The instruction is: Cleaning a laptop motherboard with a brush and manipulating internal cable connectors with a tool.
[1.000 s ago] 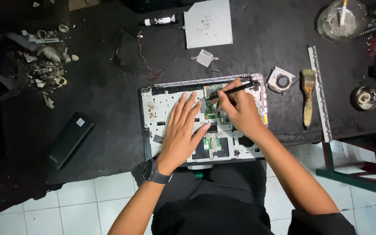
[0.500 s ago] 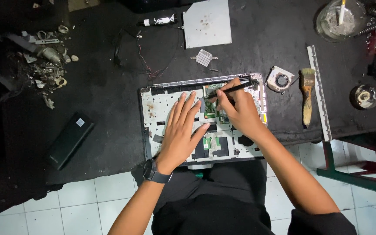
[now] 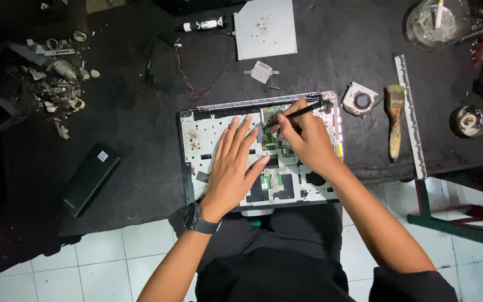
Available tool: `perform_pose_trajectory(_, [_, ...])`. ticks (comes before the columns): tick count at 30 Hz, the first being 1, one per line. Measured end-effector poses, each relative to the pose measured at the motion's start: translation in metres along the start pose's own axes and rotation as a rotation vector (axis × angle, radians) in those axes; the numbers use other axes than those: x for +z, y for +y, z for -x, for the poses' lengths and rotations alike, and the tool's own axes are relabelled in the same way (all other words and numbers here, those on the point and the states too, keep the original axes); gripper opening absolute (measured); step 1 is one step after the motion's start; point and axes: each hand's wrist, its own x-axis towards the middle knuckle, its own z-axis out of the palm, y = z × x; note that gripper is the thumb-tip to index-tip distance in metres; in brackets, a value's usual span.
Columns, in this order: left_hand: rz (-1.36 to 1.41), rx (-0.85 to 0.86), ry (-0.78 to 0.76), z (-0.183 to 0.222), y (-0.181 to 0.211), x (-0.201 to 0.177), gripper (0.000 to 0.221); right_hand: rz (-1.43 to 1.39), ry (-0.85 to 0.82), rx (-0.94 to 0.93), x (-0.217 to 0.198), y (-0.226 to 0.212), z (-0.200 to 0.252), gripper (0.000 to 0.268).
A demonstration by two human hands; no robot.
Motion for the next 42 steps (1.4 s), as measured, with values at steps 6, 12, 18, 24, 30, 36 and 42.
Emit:
perform_pose_trajectory(6, [-0.006,-0.011,-0.007,0.000,0.000,0.001,0.054,-0.007,0.006,0.004,0.001,-0.001,0.000,0.014])
perform_pose_trajectory(12, [-0.008,0.002,-0.004,0.000,-0.001,0.000,0.053,-0.025,0.012,-0.006,0.001,0.006,0.000,0.015])
perform_pose_trajectory(18, [0.002,-0.002,0.003,0.000,-0.001,0.002,0.053,-0.010,0.012,-0.012,0.000,0.004,0.002,0.014])
perform_pose_trajectory(24, [0.009,0.003,0.016,0.001,-0.001,0.002,0.053,-0.009,0.014,-0.017,0.000,0.004,0.000,0.014])
perform_pose_trajectory(30, [0.020,-0.006,0.006,0.001,-0.001,0.001,0.053,-0.032,0.019,-0.024,0.000,-0.002,0.001,0.014])
perform_pose_trajectory(36, [0.018,-0.003,0.010,0.000,-0.002,0.001,0.053,-0.128,0.054,-0.039,0.000,0.012,0.003,0.012])
perform_pose_trajectory(42, [0.019,-0.007,0.003,0.001,-0.001,0.001,0.053,-0.032,-0.002,-0.021,0.000,0.006,0.003,0.012])
